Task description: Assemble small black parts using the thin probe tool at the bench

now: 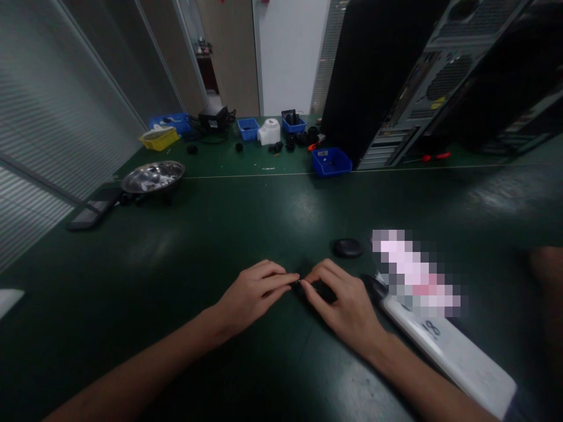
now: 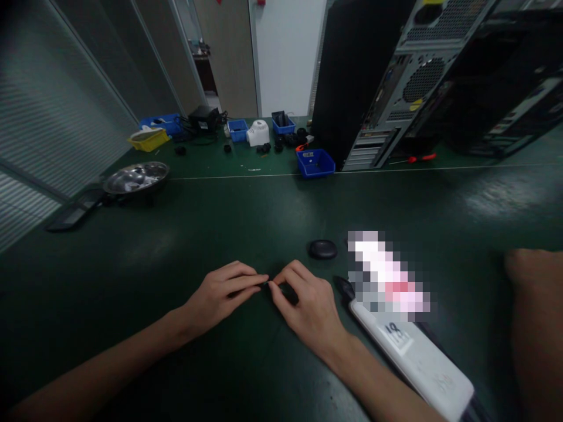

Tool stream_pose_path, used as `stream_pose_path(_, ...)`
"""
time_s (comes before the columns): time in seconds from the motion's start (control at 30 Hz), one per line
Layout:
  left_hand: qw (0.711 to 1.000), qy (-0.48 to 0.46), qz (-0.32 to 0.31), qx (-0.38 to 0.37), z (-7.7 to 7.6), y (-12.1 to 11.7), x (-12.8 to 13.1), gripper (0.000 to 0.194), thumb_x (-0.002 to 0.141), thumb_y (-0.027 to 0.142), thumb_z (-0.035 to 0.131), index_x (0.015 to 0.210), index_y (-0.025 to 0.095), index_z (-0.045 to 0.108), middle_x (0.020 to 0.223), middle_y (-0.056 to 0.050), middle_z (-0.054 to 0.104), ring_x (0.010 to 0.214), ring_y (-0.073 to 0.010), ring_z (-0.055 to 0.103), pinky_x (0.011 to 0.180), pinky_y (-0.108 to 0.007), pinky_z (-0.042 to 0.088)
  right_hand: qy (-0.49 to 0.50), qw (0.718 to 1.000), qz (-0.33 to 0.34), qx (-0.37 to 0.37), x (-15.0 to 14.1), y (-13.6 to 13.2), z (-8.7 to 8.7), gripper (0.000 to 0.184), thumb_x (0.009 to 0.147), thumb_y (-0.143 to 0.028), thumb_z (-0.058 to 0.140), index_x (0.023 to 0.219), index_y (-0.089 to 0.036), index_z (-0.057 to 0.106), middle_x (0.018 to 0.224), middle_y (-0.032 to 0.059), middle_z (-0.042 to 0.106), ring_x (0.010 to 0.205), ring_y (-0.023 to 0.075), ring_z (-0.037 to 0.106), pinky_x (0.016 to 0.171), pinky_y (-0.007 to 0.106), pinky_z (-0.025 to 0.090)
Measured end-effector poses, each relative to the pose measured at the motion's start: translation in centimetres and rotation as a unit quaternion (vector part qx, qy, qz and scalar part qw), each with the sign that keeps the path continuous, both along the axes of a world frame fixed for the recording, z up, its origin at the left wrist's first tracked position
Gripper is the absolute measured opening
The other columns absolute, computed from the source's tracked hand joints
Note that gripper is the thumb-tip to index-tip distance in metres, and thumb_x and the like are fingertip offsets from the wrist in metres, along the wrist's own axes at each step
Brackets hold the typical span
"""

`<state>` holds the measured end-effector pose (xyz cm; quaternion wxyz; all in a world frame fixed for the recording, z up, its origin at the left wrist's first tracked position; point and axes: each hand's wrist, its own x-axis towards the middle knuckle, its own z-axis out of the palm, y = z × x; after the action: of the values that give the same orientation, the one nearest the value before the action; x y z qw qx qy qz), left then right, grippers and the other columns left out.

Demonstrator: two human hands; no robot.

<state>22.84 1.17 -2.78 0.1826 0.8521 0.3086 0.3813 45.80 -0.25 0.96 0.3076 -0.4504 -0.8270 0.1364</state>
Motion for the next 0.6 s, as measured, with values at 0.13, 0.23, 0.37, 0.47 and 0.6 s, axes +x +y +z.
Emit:
stream_pose_path(0.13,0.998,0.066,0.010,-0.005,0.4,0.0,0.3,0.041,0.101,0.020,0.053,0.141,0.025,0.059,0.112,-0.007,0.065,0.101,-0.0185,0.058,0.084,-0.033,0.052,-0.046,0.999,-0.019,0.010,0.1,0.4,-0.3,0.020,0.103,-0.032,0.052,0.092,-0.022,0.064,0.093,0.0028,0.063,0.079,0.0149,0.063,0.066,0.026,0.045)
stream_pose_path(0.23,0.992,0.121,0.019,-0.003,0.7,0.0,0.6,0.046,0.099,0.017,0.052,0.145,0.025,0.055,0.112,-0.008,0.063,0.103,-0.0214,0.056,0.088,-0.038,0.052,-0.104,0.994,-0.041,0.017,0.2,0.5,-0.6,0.020,0.104,-0.033,0.051,0.093,-0.022,0.064,0.096,0.0022,0.063,0.077,0.0146,0.063,0.063,0.027,0.043)
stream_pose_path(0.37,0.993,0.118,0.018,-0.021,0.9,-0.1,0.4,0.051,0.100,0.017,0.052,0.150,0.025,0.048,0.122,-0.008,0.063,0.111,-0.0213,0.056,0.100,-0.041,0.049,-0.155,0.986,-0.056,0.022,0.5,0.6,-0.6,0.019,0.104,-0.033,0.051,0.096,-0.023,0.065,0.099,0.0013,0.063,0.074,0.0142,0.063,0.064,0.027,0.041)
stream_pose_path(0.47,0.994,0.099,0.009,-0.046,1.1,-0.1,0.0,0.040,0.101,0.021,0.053,0.141,0.024,0.055,0.125,-0.006,0.065,0.114,-0.0196,0.057,0.103,-0.039,0.049,-0.177,0.981,-0.072,0.024,0.7,0.5,-0.3,0.019,0.104,-0.033,0.051,0.094,-0.024,0.065,0.097,0.0006,0.063,0.073,0.0142,0.063,0.063,0.027,0.040)
stream_pose_path(0.6,0.995,0.100,-0.006,-0.025,1.4,0.3,0.0,0.028,0.102,0.022,0.052,0.127,0.025,0.065,0.126,-0.005,0.065,0.120,-0.0195,0.056,0.105,-0.039,0.048,-0.207,0.972,-0.108,0.042,0.8,0.3,0.1,0.018,0.103,-0.033,0.052,0.093,-0.024,0.064,0.098,0.0004,0.063,0.072,0.0154,0.063,0.060,0.028,0.038)
